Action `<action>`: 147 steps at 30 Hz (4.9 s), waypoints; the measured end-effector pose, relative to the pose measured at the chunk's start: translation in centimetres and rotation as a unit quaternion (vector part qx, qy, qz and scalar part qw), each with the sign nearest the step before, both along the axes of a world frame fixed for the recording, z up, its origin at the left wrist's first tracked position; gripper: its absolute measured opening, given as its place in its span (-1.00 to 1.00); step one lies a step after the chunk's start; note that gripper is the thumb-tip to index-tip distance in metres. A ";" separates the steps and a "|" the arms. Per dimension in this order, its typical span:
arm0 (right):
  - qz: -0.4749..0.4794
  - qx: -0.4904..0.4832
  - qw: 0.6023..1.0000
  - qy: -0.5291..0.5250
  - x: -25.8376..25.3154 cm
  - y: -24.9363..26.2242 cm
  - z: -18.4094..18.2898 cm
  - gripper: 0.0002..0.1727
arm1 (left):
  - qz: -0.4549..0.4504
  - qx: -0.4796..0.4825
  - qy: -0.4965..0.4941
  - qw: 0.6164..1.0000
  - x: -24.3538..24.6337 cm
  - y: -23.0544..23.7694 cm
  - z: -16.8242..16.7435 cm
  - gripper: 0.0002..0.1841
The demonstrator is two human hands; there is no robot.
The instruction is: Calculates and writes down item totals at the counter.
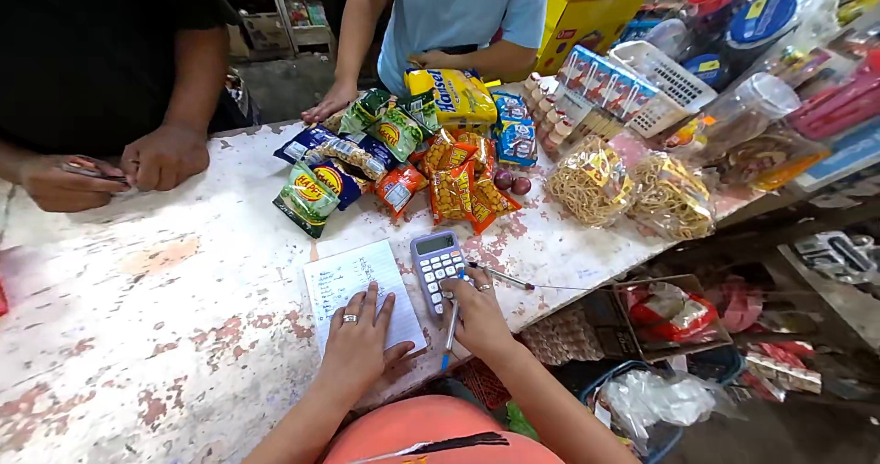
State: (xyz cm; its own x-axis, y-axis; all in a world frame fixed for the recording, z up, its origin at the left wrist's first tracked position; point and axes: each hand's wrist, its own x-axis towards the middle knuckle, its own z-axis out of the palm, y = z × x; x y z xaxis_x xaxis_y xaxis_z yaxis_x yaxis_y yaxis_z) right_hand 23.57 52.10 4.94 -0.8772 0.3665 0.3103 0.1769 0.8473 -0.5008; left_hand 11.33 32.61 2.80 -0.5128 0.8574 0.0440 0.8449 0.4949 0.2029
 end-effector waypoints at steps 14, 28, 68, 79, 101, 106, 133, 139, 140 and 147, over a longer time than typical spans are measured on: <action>0.013 0.028 0.998 0.050 0.7 -0.3 -1.5 -0.73 | -0.019 -0.009 -0.017 1.000 0.5 -0.4 0.5 -0.08; -0.038 0.042 0.998 0.032 -0.3 0.9 -1.0 -0.76 | -0.021 -0.020 0.003 1.000 0.1 -0.4 0.3 0.01; -0.038 0.040 0.997 0.053 2.1 2.2 -1.0 -0.76 | -0.042 0.075 0.045 0.995 -0.1 -1.6 -2.8 0.00; 0.024 0.033 0.998 0.052 0.1 -1.1 -1.0 -0.77 | -0.061 0.100 0.029 0.993 -0.1 -1.8 -2.8 -0.19; -0.001 0.016 0.998 0.052 0.7 1.1 -0.8 -0.72 | -0.056 0.102 0.052 0.992 0.1 -1.7 -2.6 -0.25; 0.041 0.009 0.999 -0.024 -2.4 -0.7 -0.6 -0.71 | -0.063 0.084 0.029 0.994 0.1 -1.1 -2.1 -0.32; 0.028 -0.350 0.936 0.012 -11.7 -6.4 -2.7 -0.70 | -0.046 0.129 0.002 0.991 1.2 -5.4 -2.8 -0.24; 0.034 -0.348 0.937 0.019 -11.6 -6.7 -2.9 -0.71 | -0.046 0.141 0.003 0.989 1.1 -5.2 -2.9 -0.27; 0.044 -0.350 0.936 0.015 -11.5 -6.8 -2.8 -0.71 | -0.045 0.144 0.003 0.989 1.1 -5.1 -3.0 -0.26; 0.086 -0.252 0.963 -0.032 -11.4 -6.6 -3.4 -0.67 | -0.038 0.182 0.012 0.983 1.0 -5.1 -3.2 -0.25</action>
